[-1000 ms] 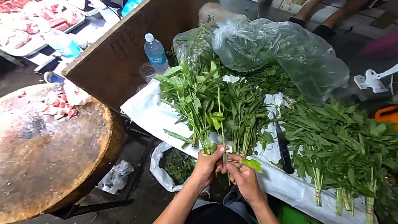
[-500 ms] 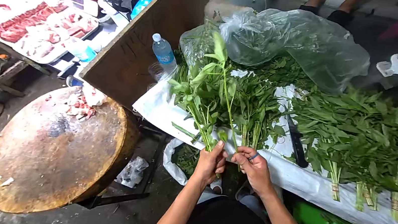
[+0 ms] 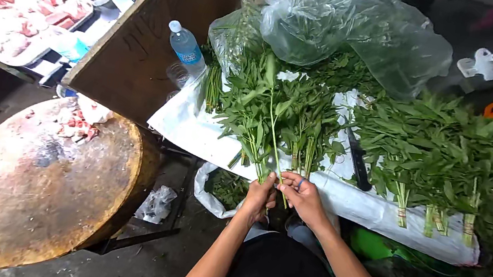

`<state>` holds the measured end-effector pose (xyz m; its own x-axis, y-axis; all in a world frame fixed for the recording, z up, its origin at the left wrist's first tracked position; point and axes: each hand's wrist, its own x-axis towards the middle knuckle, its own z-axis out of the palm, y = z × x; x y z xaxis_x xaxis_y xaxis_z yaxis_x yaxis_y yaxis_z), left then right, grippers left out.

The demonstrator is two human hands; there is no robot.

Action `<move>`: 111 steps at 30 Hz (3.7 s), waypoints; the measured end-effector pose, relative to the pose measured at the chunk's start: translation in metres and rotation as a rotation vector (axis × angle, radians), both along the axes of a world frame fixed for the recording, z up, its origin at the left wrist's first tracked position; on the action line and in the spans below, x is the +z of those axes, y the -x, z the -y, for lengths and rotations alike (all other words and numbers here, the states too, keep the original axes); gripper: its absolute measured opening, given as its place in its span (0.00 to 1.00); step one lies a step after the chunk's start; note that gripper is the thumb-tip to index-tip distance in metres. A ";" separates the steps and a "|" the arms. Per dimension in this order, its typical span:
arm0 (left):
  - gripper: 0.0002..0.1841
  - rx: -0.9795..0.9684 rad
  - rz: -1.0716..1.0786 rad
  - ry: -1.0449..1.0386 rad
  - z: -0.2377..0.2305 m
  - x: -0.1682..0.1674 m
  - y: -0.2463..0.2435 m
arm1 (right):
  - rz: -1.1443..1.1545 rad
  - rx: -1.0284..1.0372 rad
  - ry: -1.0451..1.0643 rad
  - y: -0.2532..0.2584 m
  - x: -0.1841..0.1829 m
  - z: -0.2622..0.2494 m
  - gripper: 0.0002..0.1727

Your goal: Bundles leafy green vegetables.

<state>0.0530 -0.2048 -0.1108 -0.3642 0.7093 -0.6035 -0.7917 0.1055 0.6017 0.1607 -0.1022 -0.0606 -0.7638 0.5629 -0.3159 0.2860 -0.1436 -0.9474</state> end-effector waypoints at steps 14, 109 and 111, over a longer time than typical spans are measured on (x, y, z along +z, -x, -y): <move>0.10 0.167 -0.207 -0.311 -0.034 0.033 0.007 | -0.115 -0.529 0.532 -0.011 -0.021 0.018 0.25; 0.13 0.177 -0.401 0.116 0.013 0.045 0.018 | 0.126 0.593 -0.474 0.013 0.014 -0.014 0.19; 0.14 0.272 -0.478 0.115 0.019 0.050 0.035 | 0.132 0.602 -0.453 0.010 0.012 -0.006 0.19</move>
<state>0.0177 -0.2235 -0.0606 -0.7768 0.4911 -0.3942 -0.4416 0.0214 0.8969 0.1504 -0.0960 -0.0487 -0.9517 0.1581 -0.2634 0.3070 0.4673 -0.8291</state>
